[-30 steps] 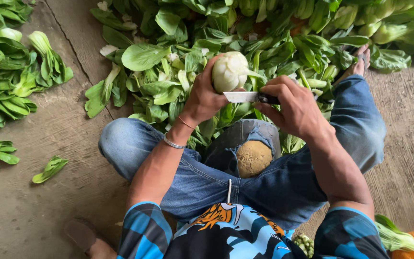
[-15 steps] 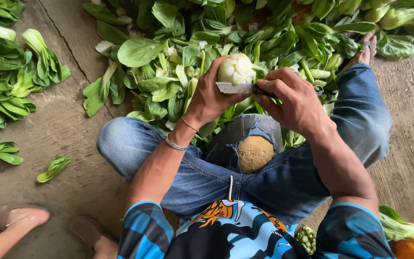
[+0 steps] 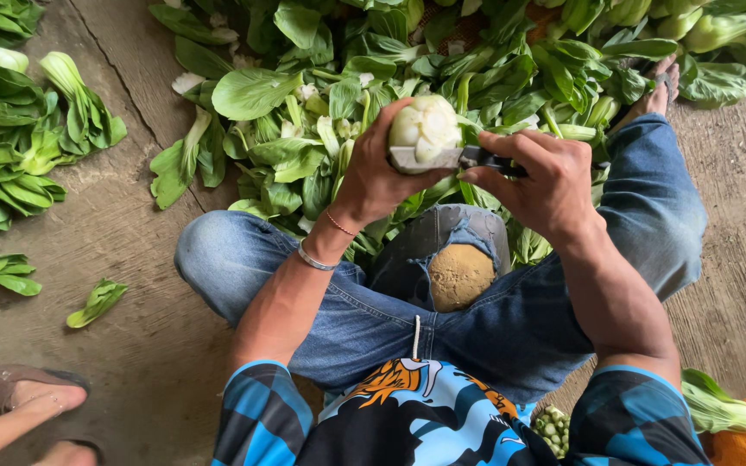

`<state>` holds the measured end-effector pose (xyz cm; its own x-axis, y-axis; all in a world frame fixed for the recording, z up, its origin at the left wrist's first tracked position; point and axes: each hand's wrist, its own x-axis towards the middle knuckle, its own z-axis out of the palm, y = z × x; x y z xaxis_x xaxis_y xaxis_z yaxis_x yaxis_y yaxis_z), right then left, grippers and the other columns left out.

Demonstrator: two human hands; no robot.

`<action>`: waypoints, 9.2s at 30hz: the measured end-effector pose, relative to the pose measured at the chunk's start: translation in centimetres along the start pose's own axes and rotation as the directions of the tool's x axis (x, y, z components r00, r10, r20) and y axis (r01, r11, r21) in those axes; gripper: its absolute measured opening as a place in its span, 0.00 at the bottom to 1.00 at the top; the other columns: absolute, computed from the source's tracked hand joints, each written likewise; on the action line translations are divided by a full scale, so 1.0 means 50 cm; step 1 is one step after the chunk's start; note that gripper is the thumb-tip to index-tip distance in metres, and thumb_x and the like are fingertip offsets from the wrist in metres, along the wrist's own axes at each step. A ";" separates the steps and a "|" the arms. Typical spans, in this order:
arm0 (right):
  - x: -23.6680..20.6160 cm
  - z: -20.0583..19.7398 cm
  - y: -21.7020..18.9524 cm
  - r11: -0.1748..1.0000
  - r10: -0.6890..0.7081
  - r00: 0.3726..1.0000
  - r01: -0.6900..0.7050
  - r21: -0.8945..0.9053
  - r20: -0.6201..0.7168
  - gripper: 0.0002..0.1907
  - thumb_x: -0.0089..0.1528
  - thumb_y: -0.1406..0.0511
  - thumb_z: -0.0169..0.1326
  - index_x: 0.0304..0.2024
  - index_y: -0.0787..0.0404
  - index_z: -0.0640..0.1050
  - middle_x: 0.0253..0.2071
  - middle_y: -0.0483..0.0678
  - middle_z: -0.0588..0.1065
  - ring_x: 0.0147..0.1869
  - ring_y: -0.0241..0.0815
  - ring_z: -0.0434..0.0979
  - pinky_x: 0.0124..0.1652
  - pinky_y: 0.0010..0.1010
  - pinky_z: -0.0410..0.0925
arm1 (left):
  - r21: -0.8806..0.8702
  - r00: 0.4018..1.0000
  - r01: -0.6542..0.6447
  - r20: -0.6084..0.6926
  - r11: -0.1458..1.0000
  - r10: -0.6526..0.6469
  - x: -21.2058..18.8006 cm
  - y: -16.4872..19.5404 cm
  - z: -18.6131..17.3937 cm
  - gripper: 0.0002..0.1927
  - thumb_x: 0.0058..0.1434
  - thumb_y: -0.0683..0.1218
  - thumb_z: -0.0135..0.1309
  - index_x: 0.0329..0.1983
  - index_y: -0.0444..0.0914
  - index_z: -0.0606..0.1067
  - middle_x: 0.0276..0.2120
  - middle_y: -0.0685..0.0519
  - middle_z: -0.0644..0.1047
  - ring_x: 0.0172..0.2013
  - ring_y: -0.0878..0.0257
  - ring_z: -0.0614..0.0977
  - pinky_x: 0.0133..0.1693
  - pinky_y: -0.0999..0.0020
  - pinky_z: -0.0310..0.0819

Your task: The person sits on a concrete floor surrounded by piles of leafy green vegetables and uses a small knife to trim the root ends off bok choy one at a time, tossing trimmed heads aside and discarding cut leaves onto the floor.

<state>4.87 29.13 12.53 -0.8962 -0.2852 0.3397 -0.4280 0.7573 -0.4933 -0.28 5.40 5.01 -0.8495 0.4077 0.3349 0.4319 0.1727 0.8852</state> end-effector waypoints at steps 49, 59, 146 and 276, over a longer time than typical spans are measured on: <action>-0.042 -0.026 0.032 0.993 -0.081 0.993 0.088 -0.077 0.086 0.17 0.61 0.54 0.71 0.44 0.57 0.85 0.28 0.43 0.77 0.28 0.38 0.77 0.29 0.31 0.66 | -0.322 0.907 0.010 0.402 0.947 0.127 0.009 0.008 -0.042 0.41 0.49 0.51 0.78 0.62 0.32 0.73 0.49 0.47 0.84 0.47 0.60 0.88 0.54 0.67 0.84; -0.059 -0.043 0.098 0.980 0.199 0.980 -0.199 -0.007 0.011 0.13 0.69 0.60 0.68 0.48 0.63 0.83 0.35 0.50 0.81 0.33 0.37 0.82 0.34 0.25 0.72 | -0.165 0.991 -0.061 0.107 0.984 0.079 -0.002 0.009 -0.027 0.45 0.50 0.56 0.77 0.65 0.33 0.70 0.54 0.44 0.81 0.53 0.54 0.87 0.57 0.60 0.81; -0.012 0.041 0.175 0.774 0.494 0.869 -0.460 0.435 0.040 0.10 0.80 0.67 0.54 0.48 0.69 0.74 0.35 0.47 0.77 0.33 0.27 0.71 0.33 0.18 0.62 | -0.282 0.029 -0.720 -0.925 0.635 -0.379 -0.025 -0.100 -0.406 0.44 0.73 0.69 0.32 0.82 0.41 0.41 0.78 0.47 0.48 0.77 0.46 0.48 0.73 0.43 0.40; -0.007 -0.025 0.100 0.959 0.283 0.957 -0.280 -0.052 0.062 0.27 0.76 0.57 0.59 0.61 0.71 0.64 0.47 0.62 0.79 0.48 0.57 0.81 0.49 0.43 0.72 | -0.704 0.898 0.437 0.373 0.559 -0.232 -0.008 -0.100 -0.049 0.44 0.59 0.62 0.71 0.69 0.34 0.68 0.58 0.54 0.76 0.59 0.66 0.75 0.64 0.68 0.70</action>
<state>3.18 33.74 10.94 -0.9861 -0.0951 0.1365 -0.1535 0.8363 -0.5263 -2.83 2.17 1.23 -0.7504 0.6606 -0.0249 -0.3430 -0.3569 0.8689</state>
